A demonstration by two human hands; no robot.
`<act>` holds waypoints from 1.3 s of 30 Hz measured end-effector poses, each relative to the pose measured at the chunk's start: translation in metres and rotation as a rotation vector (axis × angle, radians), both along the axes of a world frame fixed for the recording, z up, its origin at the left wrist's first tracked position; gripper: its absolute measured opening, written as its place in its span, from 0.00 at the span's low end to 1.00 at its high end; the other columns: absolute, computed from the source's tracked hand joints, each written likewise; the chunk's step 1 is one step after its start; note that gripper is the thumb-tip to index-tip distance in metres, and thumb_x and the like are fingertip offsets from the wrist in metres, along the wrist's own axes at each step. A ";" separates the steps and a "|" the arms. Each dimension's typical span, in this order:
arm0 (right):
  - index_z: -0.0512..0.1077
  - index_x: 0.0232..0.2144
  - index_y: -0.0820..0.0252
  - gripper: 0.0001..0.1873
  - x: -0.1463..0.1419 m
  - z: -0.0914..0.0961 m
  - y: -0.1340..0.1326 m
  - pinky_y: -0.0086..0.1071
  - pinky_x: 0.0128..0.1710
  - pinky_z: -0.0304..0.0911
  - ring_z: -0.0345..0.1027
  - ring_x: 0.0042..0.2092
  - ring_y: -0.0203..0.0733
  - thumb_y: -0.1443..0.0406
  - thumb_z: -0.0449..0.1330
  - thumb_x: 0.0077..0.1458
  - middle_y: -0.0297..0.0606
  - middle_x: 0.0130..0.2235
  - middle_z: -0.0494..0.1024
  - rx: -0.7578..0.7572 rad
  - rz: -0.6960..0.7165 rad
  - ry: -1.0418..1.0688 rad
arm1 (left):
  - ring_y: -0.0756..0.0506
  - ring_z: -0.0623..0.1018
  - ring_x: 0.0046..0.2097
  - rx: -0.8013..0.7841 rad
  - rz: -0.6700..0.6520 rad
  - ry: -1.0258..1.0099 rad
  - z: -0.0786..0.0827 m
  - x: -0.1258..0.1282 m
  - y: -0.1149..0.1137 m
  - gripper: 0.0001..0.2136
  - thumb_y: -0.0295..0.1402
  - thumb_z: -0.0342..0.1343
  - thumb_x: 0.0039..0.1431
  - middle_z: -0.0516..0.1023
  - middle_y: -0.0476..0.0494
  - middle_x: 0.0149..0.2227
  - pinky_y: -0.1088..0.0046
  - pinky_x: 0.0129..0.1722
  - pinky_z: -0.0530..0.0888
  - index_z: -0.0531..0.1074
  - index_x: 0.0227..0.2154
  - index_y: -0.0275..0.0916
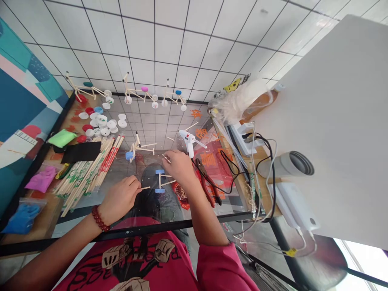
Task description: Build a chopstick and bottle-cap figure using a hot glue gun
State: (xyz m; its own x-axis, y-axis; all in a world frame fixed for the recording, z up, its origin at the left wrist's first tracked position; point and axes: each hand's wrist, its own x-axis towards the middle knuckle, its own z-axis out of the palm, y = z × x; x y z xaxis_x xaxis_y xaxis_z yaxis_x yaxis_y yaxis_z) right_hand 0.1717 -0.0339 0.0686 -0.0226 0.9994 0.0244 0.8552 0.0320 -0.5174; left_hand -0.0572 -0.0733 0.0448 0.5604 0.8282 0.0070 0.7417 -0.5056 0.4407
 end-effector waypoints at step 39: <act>0.79 0.28 0.60 0.11 -0.014 -0.060 0.058 0.28 0.29 0.63 0.72 0.31 0.39 0.59 0.63 0.45 0.34 0.26 0.79 -0.063 -0.172 0.768 | 0.39 0.73 0.57 -0.006 0.222 -0.570 -0.028 -0.009 0.093 0.30 0.36 0.65 0.49 0.72 0.39 0.57 0.56 0.59 0.70 0.66 0.57 0.43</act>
